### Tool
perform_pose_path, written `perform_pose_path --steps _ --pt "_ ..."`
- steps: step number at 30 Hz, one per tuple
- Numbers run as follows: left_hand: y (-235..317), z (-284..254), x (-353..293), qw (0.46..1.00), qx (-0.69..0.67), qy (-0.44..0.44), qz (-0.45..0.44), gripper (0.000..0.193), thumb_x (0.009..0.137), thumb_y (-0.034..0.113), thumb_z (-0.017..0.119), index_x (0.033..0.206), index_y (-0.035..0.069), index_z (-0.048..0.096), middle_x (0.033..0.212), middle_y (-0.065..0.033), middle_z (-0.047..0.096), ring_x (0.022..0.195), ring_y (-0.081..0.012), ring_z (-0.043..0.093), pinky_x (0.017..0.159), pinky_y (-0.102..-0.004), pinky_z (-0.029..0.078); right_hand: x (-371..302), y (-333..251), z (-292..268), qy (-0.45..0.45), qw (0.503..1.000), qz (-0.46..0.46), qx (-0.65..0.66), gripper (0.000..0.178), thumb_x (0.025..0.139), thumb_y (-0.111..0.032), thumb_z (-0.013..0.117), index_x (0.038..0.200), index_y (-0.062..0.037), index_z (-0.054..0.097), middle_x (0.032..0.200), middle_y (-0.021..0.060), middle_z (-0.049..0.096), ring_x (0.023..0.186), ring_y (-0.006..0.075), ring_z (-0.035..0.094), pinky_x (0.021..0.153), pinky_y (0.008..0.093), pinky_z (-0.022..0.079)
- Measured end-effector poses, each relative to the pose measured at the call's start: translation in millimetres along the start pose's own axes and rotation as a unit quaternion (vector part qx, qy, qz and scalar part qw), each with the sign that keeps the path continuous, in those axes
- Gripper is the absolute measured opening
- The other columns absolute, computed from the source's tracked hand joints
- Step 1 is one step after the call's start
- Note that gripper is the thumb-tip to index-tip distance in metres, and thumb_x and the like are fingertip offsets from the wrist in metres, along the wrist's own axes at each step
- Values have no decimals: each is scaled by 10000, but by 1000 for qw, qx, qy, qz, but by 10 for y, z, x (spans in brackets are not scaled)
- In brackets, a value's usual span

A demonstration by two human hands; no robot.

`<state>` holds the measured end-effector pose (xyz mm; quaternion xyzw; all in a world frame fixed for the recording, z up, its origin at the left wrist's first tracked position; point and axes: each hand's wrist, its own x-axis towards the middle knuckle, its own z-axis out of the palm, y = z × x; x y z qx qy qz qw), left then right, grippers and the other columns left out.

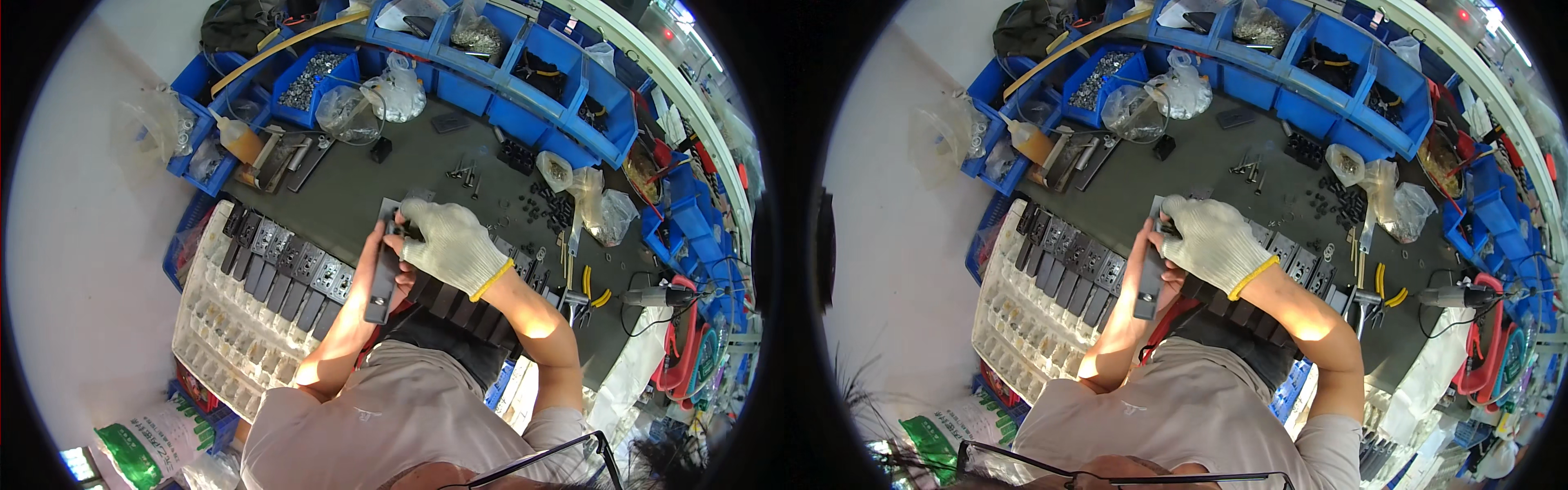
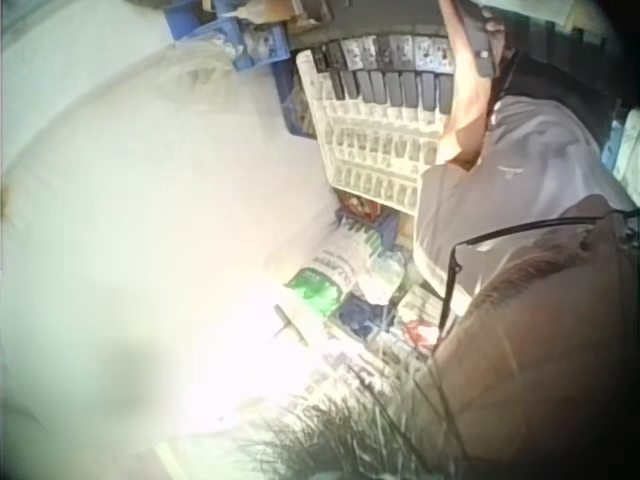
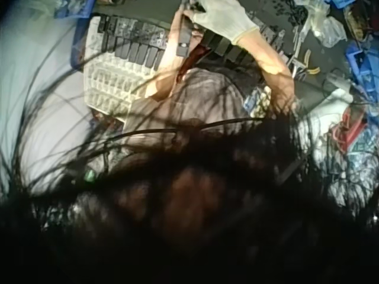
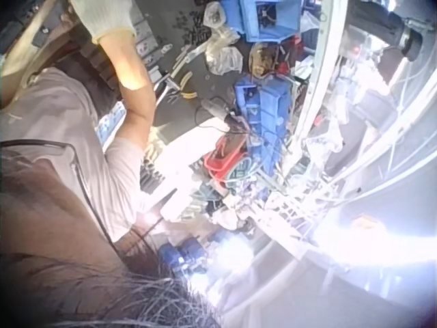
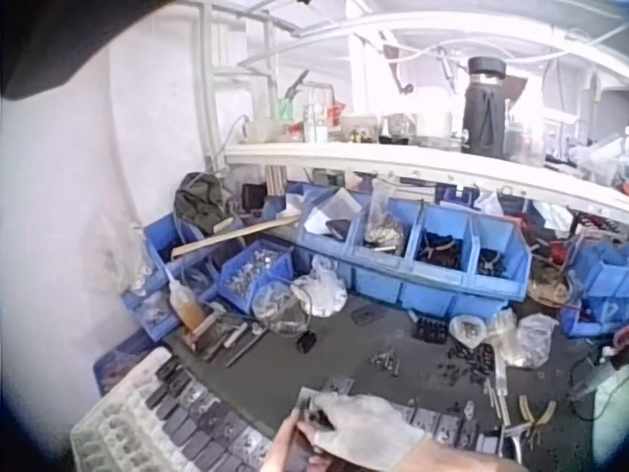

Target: Assembling small metal components using an electric screwdriver at a workbench.

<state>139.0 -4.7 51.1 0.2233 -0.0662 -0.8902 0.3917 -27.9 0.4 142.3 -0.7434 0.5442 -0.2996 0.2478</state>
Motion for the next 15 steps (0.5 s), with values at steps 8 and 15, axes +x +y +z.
perform_pose_path --steps 8,15 --pt "163 -60 26 986 -148 -42 -64 449 1029 511 569 1142 86 663 869 -22 652 598 -91 577 439 -196 439 -116 -21 13 65 993 -53 -87 262 870 -239 765 1084 -94 719 927 126 733 812 334 713 711 413 572" --pt "242 -15 63 997 18 76 -10 504 1019 523 585 1007 21 632 860 -54 654 553 -116 544 427 -205 408 -268 49 108 23 997 -47 -52 297 893 -272 739 1130 -94 721 1054 132 744 883 325 723 774 413 578"
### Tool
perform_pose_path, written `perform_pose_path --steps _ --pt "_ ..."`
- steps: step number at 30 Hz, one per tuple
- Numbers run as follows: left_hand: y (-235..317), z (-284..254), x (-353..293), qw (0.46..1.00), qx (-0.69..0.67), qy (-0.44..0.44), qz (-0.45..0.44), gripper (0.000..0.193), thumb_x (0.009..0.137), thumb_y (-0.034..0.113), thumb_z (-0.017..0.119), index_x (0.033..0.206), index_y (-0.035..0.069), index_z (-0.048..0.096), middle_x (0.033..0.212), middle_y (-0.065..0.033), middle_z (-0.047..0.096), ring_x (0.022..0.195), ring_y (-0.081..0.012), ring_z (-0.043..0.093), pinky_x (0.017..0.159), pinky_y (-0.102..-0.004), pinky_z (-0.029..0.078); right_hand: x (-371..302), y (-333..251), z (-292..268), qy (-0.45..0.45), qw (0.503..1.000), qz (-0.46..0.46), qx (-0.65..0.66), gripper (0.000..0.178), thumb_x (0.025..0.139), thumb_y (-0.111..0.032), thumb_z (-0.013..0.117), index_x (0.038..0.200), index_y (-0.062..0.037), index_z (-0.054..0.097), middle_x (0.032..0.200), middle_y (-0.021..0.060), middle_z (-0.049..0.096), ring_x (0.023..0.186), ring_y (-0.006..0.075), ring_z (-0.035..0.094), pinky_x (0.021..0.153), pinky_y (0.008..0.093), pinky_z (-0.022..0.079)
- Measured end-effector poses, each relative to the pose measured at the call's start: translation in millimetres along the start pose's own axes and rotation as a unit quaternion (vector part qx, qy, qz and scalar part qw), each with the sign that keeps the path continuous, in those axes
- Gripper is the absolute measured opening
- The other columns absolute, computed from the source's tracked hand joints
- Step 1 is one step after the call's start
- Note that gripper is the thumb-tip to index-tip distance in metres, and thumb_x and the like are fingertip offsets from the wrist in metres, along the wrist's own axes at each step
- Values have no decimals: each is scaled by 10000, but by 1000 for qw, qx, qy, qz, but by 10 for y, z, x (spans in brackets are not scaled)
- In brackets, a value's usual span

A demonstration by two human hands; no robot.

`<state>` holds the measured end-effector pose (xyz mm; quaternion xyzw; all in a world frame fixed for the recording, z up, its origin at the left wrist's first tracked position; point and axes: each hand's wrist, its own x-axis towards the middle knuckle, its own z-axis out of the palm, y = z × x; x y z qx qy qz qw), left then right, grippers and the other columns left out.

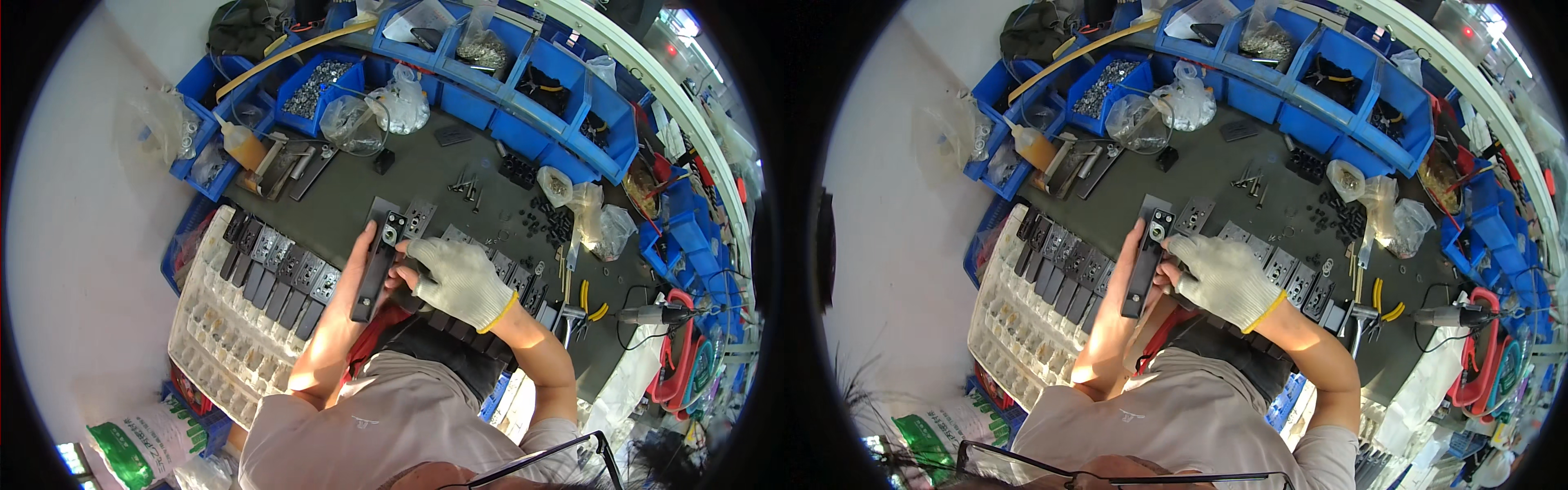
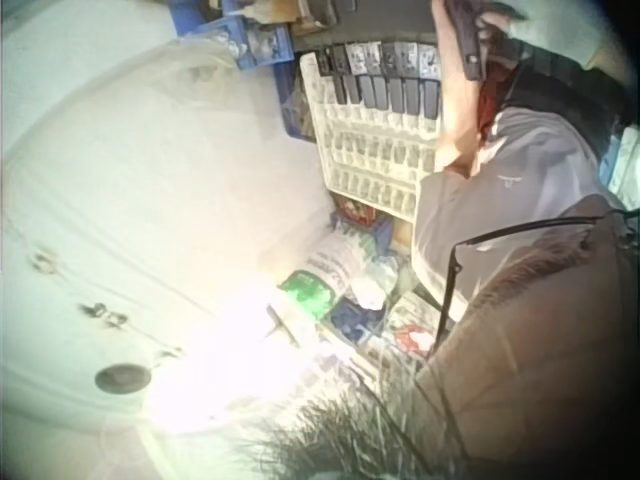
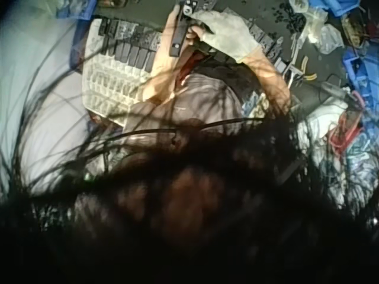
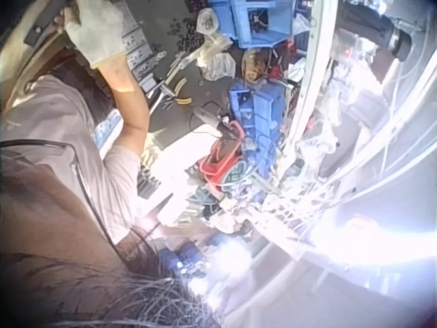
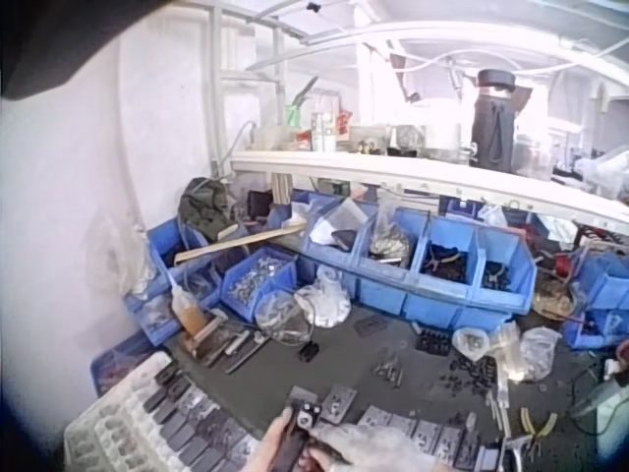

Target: Assembling small metal components using an electric screwdriver at a workbench.

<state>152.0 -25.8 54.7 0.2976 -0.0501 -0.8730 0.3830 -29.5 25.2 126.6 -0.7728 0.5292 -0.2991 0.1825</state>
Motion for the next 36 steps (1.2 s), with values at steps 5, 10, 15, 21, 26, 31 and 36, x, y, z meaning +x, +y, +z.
perform_pose_path --steps 5,10,15,21,26,31,36 --pt "678 -368 432 817 514 100 242 534 1020 496 611 1040 -29 709 776 -95 695 677 -146 640 616 -311 503 -180 129 -280 -18 998 55 -9 320 889 -269 742 1144 -78 711 1098 161 734 979 358 705 845 426 566" --pt "1249 -625 816 557 741 130 351 521 1011 454 609 1002 -56 713 737 -253 667 672 -382 669 639 -433 496 -245 543 -419 -5 996 83 -40 335 928 -327 694 1133 -63 697 1093 171 729 993 380 692 875 463 544" --pt "1350 -867 1093 449 795 158 377 488 1006 442 607 1038 -27 738 917 -246 681 895 -423 659 825 -479 505 92 1183 -444 -30 980 160 -113 277 934 -306 656 1076 -72 696 1046 180 716 1039 389 665 902 479 519" --pt "1187 -576 718 396 809 243 360 471 994 390 626 1150 -48 703 1132 -260 653 1053 -440 622 925 -477 489 600 1761 -2 -37 975 123 -180 225 890 -229 667 1045 -72 714 1034 165 721 1055 373 668 923 478 530" --pt "360 -193 453 428 816 45 387 665 902 318 738 1393 -73 518 1267 -255 599 1187 -431 555 1018 -509 444 828 1990 286 -63 953 138 -262 172 879 -200 667 956 -58 727 1026 168 725 1035 372 681 923 466 544" --pt "-48 -89 650 423 845 26 326 771 890 344 752 1456 -77 441 1340 -253 552 1223 -417 538 1019 -517 442 789 1985 32 -2 985 116 -128 240 862 -258 701 944 -36 741 1033 179 736 971 388 698 859 446 554" --pt "-103 -213 887 435 804 52 401 665 903 297 748 1393 -88 516 1150 -222 659 1074 -404 641 923 -455 510 689 1908 -200 124 963 211 117 299 898 -237 737 1033 28 707 925 141 748 798 203 711 763 318 534"
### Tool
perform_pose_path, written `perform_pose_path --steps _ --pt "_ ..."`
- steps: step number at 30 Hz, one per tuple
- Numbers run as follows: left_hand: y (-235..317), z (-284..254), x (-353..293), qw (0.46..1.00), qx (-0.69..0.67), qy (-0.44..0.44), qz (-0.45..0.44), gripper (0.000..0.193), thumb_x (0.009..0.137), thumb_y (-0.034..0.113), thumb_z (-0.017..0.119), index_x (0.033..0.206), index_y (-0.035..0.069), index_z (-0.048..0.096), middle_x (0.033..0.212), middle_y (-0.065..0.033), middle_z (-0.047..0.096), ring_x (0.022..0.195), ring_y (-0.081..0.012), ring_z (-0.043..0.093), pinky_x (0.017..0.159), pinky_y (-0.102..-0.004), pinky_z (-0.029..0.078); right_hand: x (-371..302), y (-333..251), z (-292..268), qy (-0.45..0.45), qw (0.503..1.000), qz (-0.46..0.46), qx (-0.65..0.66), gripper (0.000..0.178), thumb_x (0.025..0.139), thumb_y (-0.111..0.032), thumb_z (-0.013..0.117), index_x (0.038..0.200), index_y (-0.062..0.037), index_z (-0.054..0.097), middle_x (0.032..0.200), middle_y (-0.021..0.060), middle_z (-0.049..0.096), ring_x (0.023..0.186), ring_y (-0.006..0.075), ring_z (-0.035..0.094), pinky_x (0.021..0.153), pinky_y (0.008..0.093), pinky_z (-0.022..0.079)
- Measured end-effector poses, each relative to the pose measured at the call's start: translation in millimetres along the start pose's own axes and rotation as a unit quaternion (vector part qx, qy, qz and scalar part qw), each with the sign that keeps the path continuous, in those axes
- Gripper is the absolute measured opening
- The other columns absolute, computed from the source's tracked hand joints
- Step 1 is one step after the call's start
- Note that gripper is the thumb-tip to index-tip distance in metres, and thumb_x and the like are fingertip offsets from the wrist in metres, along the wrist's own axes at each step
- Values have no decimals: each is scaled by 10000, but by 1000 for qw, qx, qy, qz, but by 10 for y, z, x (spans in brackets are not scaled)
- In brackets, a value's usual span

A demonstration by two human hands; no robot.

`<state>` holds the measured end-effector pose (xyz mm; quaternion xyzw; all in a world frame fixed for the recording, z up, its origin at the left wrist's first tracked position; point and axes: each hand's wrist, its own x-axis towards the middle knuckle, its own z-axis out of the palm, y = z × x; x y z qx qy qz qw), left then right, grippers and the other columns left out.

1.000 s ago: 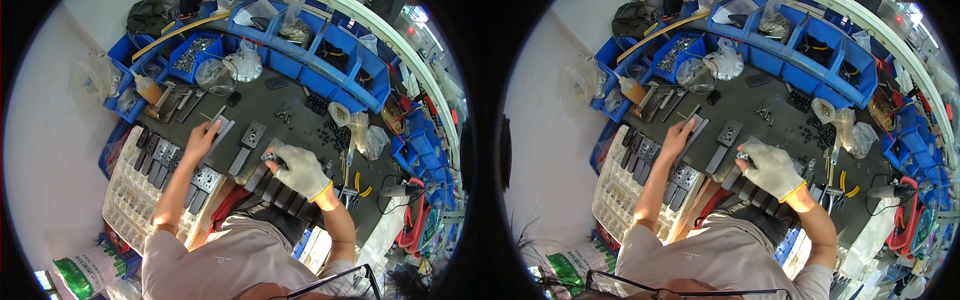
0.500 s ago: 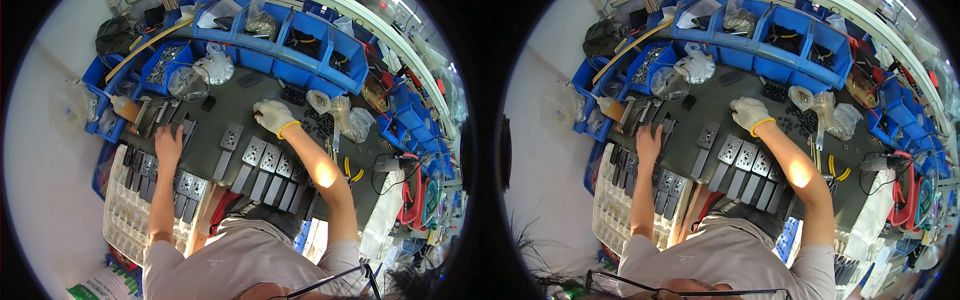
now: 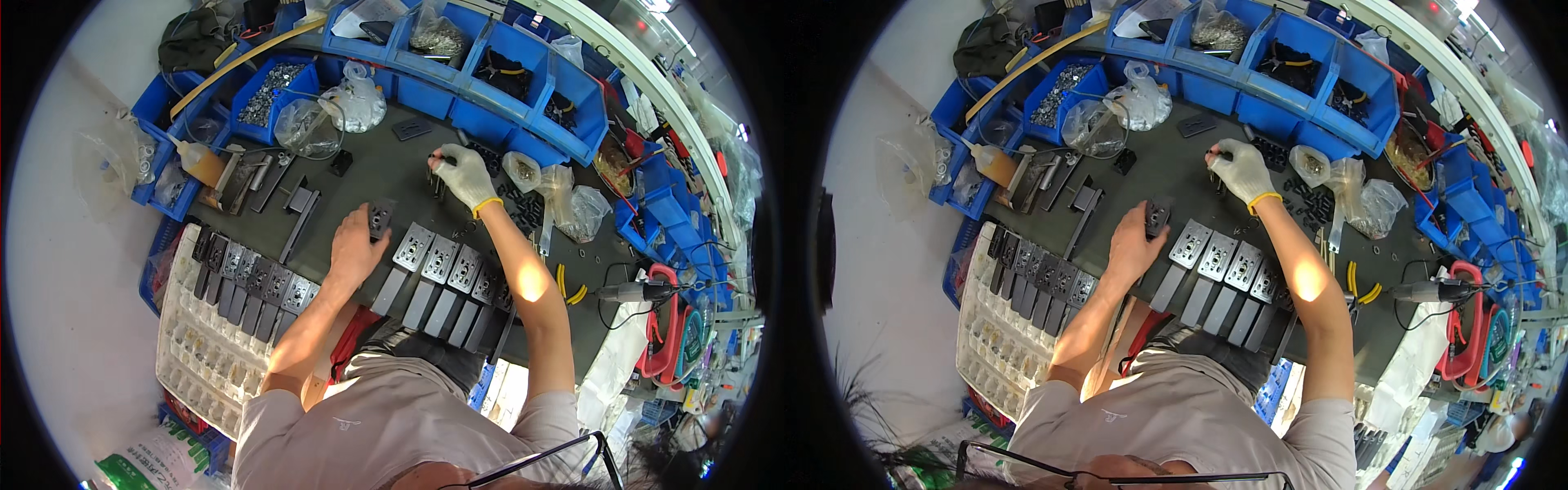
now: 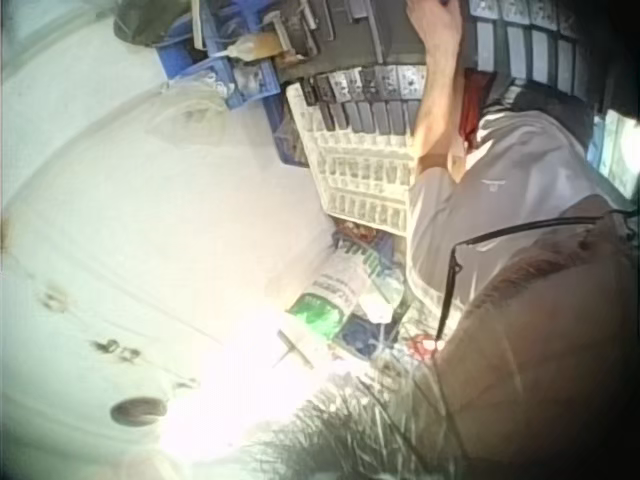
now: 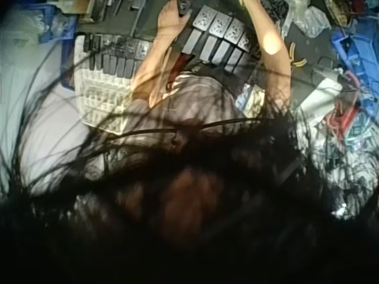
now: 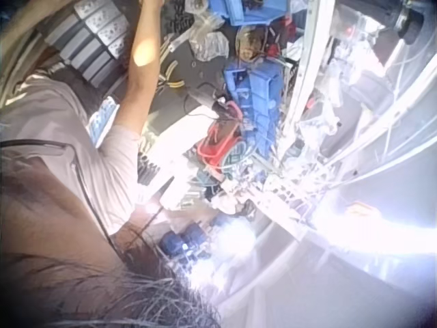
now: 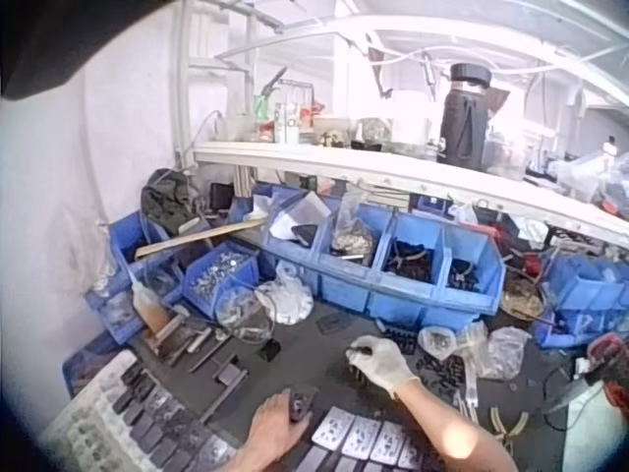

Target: Assembling small metal components using an electric screwdriver at a workbench.

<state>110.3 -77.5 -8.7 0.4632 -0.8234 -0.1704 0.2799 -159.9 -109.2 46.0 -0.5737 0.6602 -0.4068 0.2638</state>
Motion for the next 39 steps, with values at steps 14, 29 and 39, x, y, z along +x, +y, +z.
perform_pose_path --steps 14,29,39 --pt "118 -326 -354 303 -897 -74 -315 361 1094 347 505 1225 26 607 1013 -95 600 810 -192 558 660 -278 475 -985 -1172 211 -121 955 -41 268 261 907 -145 780 1084 34 711 860 12 669 736 54 593 673 224 493" --pt "211 -468 -342 299 -899 -67 -314 325 1091 356 516 1181 55 599 973 -66 616 785 -167 571 642 -267 471 -985 -1065 395 -79 974 -212 -15 337 856 -251 780 1149 -92 726 913 112 693 799 301 685 732 403 542" --pt "411 -777 -204 620 -649 -57 -438 450 1030 490 601 1128 54 651 753 -64 619 603 -127 607 534 -231 490 -1127 -1157 252 -69 976 -200 -58 284 884 -235 767 1118 -80 728 850 116 651 743 287 654 693 391 521"
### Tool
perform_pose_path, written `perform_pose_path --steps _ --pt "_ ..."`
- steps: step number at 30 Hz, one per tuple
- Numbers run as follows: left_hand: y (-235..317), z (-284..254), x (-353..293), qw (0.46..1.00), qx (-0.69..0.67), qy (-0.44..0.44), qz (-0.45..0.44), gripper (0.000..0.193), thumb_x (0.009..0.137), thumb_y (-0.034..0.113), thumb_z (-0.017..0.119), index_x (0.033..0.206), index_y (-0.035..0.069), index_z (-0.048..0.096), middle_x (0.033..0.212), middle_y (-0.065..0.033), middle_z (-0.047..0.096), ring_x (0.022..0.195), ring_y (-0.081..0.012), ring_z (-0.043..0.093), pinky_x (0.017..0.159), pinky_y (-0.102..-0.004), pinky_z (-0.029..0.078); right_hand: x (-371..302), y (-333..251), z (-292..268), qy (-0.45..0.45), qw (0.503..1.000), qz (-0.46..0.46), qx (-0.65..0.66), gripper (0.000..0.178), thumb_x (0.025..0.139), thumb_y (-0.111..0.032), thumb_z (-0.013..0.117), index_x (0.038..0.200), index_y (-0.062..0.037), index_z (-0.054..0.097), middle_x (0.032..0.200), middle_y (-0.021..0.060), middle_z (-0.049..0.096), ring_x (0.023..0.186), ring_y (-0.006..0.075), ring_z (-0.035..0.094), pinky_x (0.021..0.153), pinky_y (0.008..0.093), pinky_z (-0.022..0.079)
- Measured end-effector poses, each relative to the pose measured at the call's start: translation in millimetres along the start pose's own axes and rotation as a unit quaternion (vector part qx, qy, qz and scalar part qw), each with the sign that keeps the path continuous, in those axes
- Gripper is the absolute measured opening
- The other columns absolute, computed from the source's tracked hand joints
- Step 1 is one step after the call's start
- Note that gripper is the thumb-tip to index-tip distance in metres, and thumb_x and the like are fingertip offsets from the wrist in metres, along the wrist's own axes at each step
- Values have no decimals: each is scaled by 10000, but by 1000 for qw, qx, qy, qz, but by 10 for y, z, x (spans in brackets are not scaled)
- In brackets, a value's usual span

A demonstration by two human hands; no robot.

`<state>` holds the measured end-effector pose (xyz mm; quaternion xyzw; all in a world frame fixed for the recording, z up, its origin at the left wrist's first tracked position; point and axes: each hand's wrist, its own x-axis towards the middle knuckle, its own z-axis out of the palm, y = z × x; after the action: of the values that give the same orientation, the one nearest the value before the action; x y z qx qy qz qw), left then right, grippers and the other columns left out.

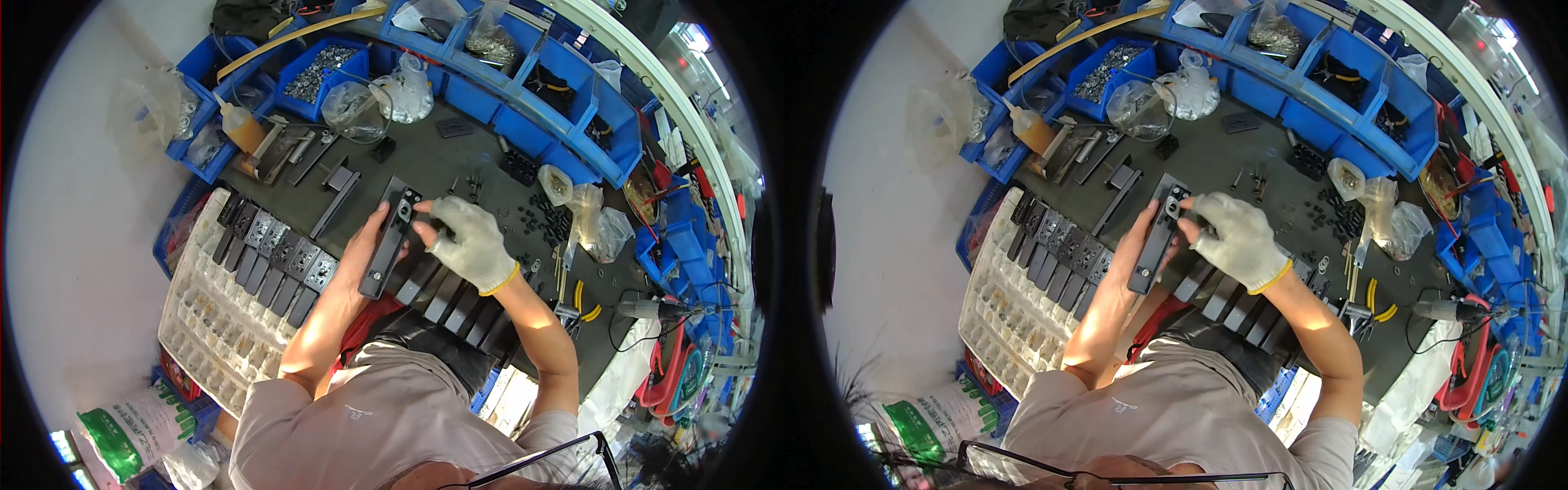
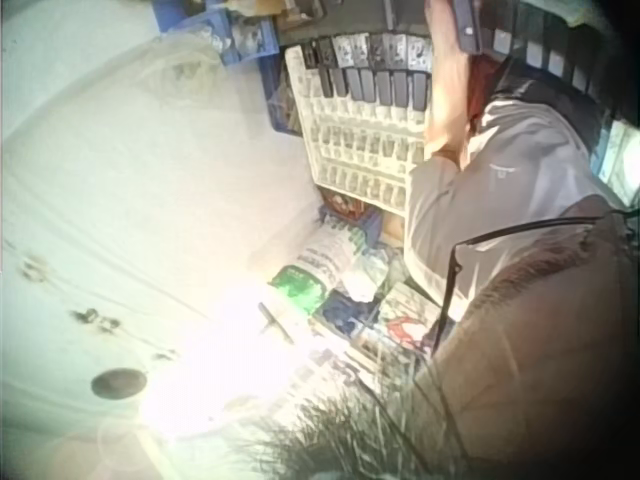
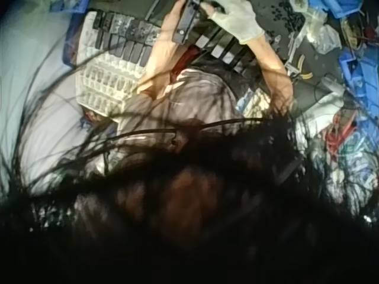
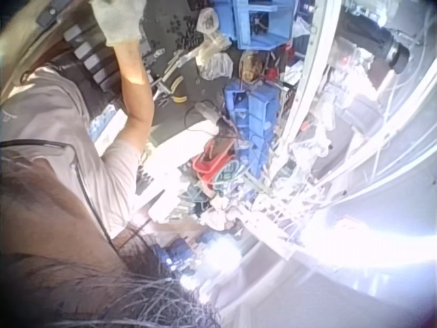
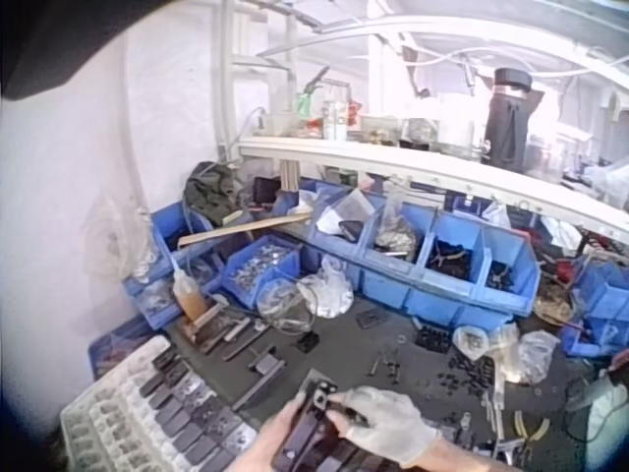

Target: Assembling small metal components using an electric screwdriver at a workbench.

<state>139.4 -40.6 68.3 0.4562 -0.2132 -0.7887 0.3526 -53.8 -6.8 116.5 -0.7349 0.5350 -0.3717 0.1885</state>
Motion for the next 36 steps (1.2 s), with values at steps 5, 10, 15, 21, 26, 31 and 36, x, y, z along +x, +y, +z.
perform_pose_path --steps 5,10,15,21,26,31,36 --pt "26 -439 665 893 368 31 259 494 998 411 672 1069 -77 690 812 -116 655 711 -190 661 645 -317 514 -20 234 -174 4 999 37 -22 254 894 -221 747 1083 -54 716 964 136 710 817 306 688 807 410 538" --pt "121 -514 1062 763 530 85 359 446 980 335 679 1132 -85 695 922 -254 663 870 -381 663 768 -430 509 -114 476 -266 15 998 65 -19 297 907 -231 750 1122 -31 712 1053 188 725 992 356 703 888 385 536" --pt "104 -417 1188 684 585 140 413 345 971 285 685 1044 -47 741 895 -263 692 830 -430 681 741 -464 522 -204 529 -340 -13 995 83 -45 302 909 -255 747 1113 -34 718 1064 191 722 1014 367 695 882 399 535" --pt "148 -460 1071 655 585 161 451 283 958 238 682 991 -35 748 909 -240 716 865 -442 691 788 -477 548 -177 669 -425 -31 993 96 -59 312 931 -315 689 1085 -44 711 1061 178 722 990 393 683 871 455 528" --pt "207 -508 1000 618 640 148 433 254 981 168 625 1026 -66 713 966 -260 713 916 -451 689 822 -504 551 -97 1086 -549 -3 988 123 -91 307 924 -324 677 1069 -58 724 1065 183 725 994 402 681 861 460 529" --pt "312 -412 872 598 670 168 407 265 976 146 613 1128 -62 681 1100 -269 686 987 -451 669 839 -498 544 138 1453 -288 -76 975 142 -153 219 900 -229 654 1048 -86 730 1114 168 712 1086 385 656 948 463 506" --pt "4 -106 360 635 649 -9 420 568 901 137 706 1419 -14 527 1357 -242 563 1200 -412 593 980 -482 492 414 1613 85 -125 962 49 -239 210 857 -96 627 1037 -97 736 1147 142 690 1051 371 670 920 460 543"
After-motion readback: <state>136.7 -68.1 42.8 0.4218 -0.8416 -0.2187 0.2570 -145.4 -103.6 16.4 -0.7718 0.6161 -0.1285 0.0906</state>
